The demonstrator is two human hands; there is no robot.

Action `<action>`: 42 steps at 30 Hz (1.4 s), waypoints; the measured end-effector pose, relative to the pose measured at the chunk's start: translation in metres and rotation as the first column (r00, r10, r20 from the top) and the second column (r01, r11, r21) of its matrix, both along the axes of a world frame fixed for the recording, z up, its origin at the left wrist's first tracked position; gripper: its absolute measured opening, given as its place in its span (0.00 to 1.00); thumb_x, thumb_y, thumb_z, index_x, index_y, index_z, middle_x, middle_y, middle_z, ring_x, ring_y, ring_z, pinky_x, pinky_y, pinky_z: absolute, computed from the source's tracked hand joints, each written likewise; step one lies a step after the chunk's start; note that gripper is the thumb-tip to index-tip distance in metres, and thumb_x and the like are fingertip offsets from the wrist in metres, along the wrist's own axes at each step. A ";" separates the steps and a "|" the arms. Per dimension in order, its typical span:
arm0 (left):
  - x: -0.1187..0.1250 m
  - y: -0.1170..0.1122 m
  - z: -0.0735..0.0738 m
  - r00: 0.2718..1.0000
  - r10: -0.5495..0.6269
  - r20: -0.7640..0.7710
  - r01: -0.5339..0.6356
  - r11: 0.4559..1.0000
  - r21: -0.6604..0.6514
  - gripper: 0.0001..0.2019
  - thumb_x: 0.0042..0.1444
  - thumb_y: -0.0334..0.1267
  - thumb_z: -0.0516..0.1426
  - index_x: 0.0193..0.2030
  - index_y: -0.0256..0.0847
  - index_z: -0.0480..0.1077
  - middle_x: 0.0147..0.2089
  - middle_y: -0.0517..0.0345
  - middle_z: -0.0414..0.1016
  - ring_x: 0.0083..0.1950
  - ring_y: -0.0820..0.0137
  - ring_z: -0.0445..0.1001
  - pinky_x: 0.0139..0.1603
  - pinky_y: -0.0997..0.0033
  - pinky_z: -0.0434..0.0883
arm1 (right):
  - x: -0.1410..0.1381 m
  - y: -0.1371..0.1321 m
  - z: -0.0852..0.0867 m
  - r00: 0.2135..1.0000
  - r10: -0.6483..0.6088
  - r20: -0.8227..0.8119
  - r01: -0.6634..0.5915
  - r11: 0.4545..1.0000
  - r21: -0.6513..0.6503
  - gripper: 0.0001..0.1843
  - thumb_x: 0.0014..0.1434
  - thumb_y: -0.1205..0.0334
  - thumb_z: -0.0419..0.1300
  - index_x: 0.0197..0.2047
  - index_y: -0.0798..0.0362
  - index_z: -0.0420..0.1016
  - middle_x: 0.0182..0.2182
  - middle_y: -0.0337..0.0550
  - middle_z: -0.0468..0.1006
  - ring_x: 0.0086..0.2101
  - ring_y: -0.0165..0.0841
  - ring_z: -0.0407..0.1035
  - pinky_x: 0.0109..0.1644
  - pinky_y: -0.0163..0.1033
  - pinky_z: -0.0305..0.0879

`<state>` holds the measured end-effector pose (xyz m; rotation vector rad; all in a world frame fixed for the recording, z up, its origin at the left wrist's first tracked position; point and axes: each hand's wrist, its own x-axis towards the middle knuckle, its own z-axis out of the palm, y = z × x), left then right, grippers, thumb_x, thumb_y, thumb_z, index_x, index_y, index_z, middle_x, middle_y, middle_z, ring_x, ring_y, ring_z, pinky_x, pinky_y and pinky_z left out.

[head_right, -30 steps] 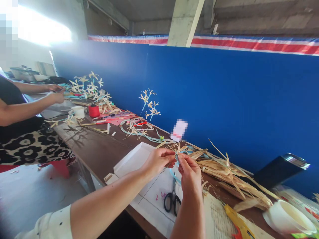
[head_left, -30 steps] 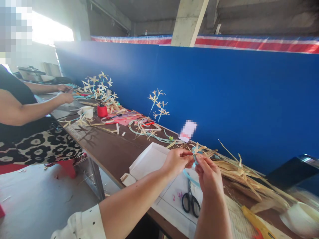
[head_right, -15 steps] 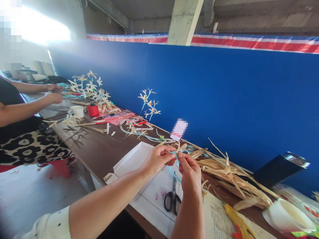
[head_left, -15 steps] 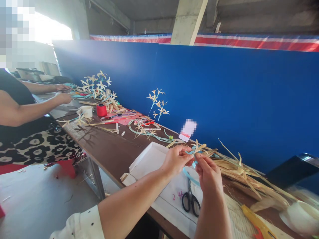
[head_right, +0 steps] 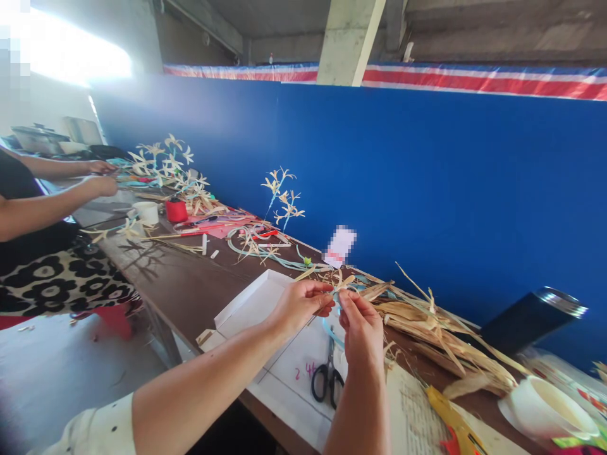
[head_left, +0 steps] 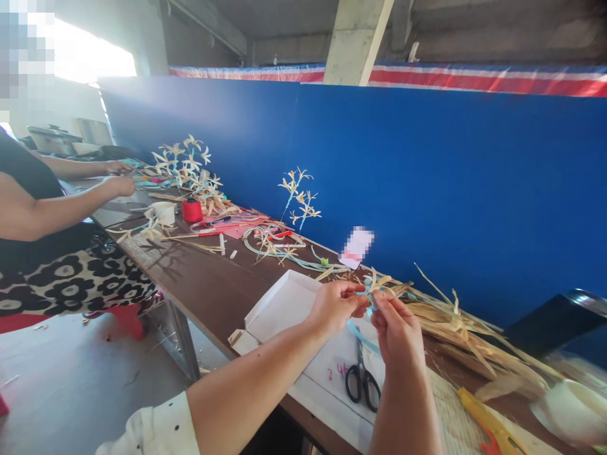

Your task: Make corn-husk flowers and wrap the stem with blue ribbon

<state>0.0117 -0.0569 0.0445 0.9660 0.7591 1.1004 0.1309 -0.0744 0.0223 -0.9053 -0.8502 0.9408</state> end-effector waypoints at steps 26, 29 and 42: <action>-0.001 0.004 -0.009 0.999 -0.039 0.007 0.038 0.998 0.051 0.07 0.48 0.34 0.63 0.33 0.33 0.74 0.28 0.55 0.75 0.28 0.76 0.74 0.37 0.70 0.73 | 0.000 0.001 -0.001 0.999 -0.023 0.038 0.023 1.000 0.016 0.13 0.40 0.57 0.71 0.28 0.52 0.76 0.20 0.35 0.68 0.18 0.21 0.50 0.20 0.31 0.44; 0.000 0.004 -0.009 1.000 -0.025 0.013 0.024 0.999 0.039 0.04 0.50 0.31 0.61 0.33 0.32 0.74 0.27 0.56 0.75 0.28 0.76 0.73 0.38 0.70 0.73 | 0.000 0.001 -0.001 0.999 -0.032 0.034 0.031 0.999 0.010 0.13 0.40 0.57 0.71 0.29 0.53 0.77 0.20 0.35 0.68 0.18 0.21 0.50 0.20 0.31 0.44; 0.002 0.010 -0.013 0.999 -0.023 0.027 0.022 1.000 0.016 0.03 0.49 0.29 0.60 0.32 0.31 0.73 0.27 0.55 0.75 0.27 0.75 0.74 0.36 0.71 0.73 | 0.002 0.004 -0.005 0.999 -0.044 0.004 0.044 0.999 0.009 0.11 0.43 0.60 0.70 0.31 0.53 0.77 0.17 0.32 0.61 0.19 0.21 0.47 0.20 0.30 0.42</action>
